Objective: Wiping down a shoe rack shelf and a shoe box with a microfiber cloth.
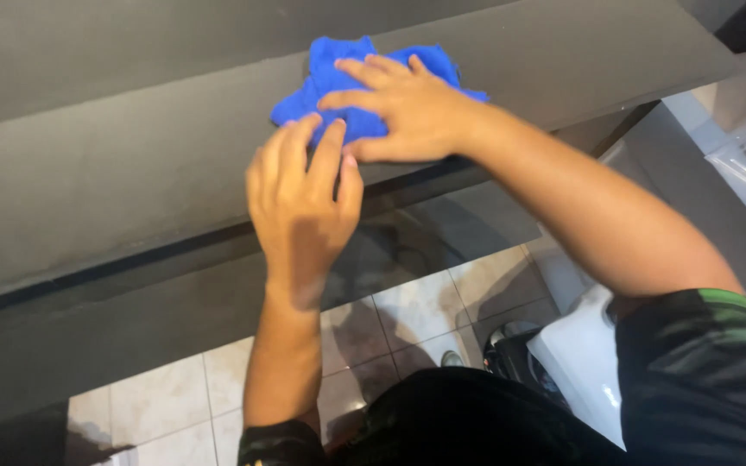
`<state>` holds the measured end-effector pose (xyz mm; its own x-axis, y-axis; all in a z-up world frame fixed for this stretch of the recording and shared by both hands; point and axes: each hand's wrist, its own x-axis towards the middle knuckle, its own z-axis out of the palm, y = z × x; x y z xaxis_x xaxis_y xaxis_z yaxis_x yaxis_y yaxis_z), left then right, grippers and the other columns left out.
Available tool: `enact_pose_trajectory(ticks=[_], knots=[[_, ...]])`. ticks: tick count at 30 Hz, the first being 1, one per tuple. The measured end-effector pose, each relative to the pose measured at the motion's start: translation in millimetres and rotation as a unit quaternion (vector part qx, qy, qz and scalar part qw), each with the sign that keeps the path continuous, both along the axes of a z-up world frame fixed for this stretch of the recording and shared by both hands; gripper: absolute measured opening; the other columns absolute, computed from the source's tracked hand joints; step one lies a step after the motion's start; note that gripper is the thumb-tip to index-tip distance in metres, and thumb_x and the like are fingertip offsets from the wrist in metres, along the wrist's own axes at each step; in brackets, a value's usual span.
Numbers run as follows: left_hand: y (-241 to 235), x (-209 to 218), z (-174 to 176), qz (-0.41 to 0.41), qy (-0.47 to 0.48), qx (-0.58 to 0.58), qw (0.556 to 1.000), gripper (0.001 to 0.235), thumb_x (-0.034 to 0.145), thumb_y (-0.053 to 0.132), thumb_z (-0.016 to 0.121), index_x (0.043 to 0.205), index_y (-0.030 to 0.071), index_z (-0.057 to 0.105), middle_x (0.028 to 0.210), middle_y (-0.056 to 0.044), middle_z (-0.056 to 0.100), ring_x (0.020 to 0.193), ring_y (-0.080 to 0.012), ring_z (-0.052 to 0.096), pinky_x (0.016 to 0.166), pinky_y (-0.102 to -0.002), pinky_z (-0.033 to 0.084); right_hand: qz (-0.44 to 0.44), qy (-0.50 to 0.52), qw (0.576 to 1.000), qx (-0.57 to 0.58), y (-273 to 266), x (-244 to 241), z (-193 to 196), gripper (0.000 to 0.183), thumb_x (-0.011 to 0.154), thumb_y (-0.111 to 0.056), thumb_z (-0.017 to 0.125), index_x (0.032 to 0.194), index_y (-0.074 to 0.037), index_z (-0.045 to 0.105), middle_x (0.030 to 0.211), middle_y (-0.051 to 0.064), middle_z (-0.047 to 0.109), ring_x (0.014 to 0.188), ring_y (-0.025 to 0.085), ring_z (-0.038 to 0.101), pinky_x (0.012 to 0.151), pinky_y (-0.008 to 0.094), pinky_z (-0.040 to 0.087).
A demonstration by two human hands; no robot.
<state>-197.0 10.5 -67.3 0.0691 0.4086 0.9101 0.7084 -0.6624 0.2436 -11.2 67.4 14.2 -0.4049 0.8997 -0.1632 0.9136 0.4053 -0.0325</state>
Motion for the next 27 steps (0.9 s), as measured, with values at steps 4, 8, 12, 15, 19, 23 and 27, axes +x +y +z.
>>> enact_pose_trajectory(ticks=[4,8,12,15,19,23,27], knots=[[14.7,-5.0,-31.1,0.088,0.051,-0.076,0.992,0.032,0.1,0.041,0.067,0.124,0.023,0.077,0.13,-0.007,0.07,0.121,-0.027,0.065,0.101,-0.053,0.045,-0.024,0.032,0.997,0.059,11.0,85.3,9.6,0.064,0.09,-0.058,0.064,0.148,-0.033,0.05,0.165,0.022,0.03,0.151,0.042,0.028,0.113,0.068,0.018],[21.7,2.5,-33.1,0.107,0.031,-0.03,0.993,0.025,0.091,0.038,0.07,0.101,0.017,0.081,0.115,-0.006,0.074,0.11,-0.0276,0.067,0.095,-0.053,0.043,-0.108,-0.005,0.99,0.088,23.1,122.9,16.2,0.068,0.093,-0.058,0.054,0.153,-0.026,0.048,0.154,0.023,0.041,0.139,0.05,0.036,0.113,0.055,0.025],[26.1,9.1,-37.9,0.116,-0.008,-0.025,0.993,0.018,0.085,0.035,0.073,0.09,0.019,0.08,0.106,0.0,0.075,0.103,-0.0228,0.07,0.093,-0.051,0.044,-0.006,0.019,0.999,0.039,36.1,40.6,0.3,0.067,0.092,-0.059,0.058,0.152,-0.03,0.047,0.164,0.027,0.027,0.153,0.04,0.021,0.12,0.055,0.014],[22.8,6.5,-37.9,0.106,-0.028,-0.018,0.994,0.016,0.088,0.03,0.071,0.09,0.018,0.081,0.104,-0.003,0.076,0.102,-0.024,0.073,0.098,-0.05,0.047,0.043,0.016,0.999,-0.023,32.8,-19.0,2.0,0.067,0.093,-0.063,0.054,0.153,-0.035,0.043,0.168,0.018,0.018,0.153,0.041,0.015,0.111,0.077,0.013],[20.2,1.4,-39.0,0.1,-0.008,-0.019,0.995,0.021,0.089,0.028,0.069,0.1,0.013,0.08,0.108,-0.004,0.077,0.106,-0.026,0.074,0.098,-0.048,0.048,0.152,0.04,0.988,-0.015,25.5,33.9,4.7,0.068,0.094,-0.057,0.06,0.155,-0.032,0.043,0.167,0.024,0.022,0.154,0.044,0.018,0.12,0.059,0.013],[21.1,3.4,-38.4,0.103,-0.034,0.007,0.994,0.017,0.083,0.021,0.071,0.092,0.011,0.082,0.106,-0.005,0.08,0.103,-0.0231,0.077,0.093,-0.05,0.057,0.167,0.035,0.985,-0.037,3.8,116.4,30.3,0.067,0.088,-0.043,0.067,0.15,-0.027,0.048,0.172,0.011,0.022,0.158,0.032,0.018,0.124,0.054,0.013],[20.6,-0.7,-38.0,0.093,-0.011,0.008,0.996,0.015,0.086,0.019,0.072,0.094,0.009,0.08,0.107,-0.003,0.08,0.104,-0.0227,0.077,0.096,-0.047,0.056,0.18,0.036,0.981,-0.06,4.7,166.1,38.3,0.072,0.082,-0.034,0.071,0.149,-0.02,0.048,0.174,0.015,0.017,0.161,0.031,0.013,0.126,0.055,0.006]])
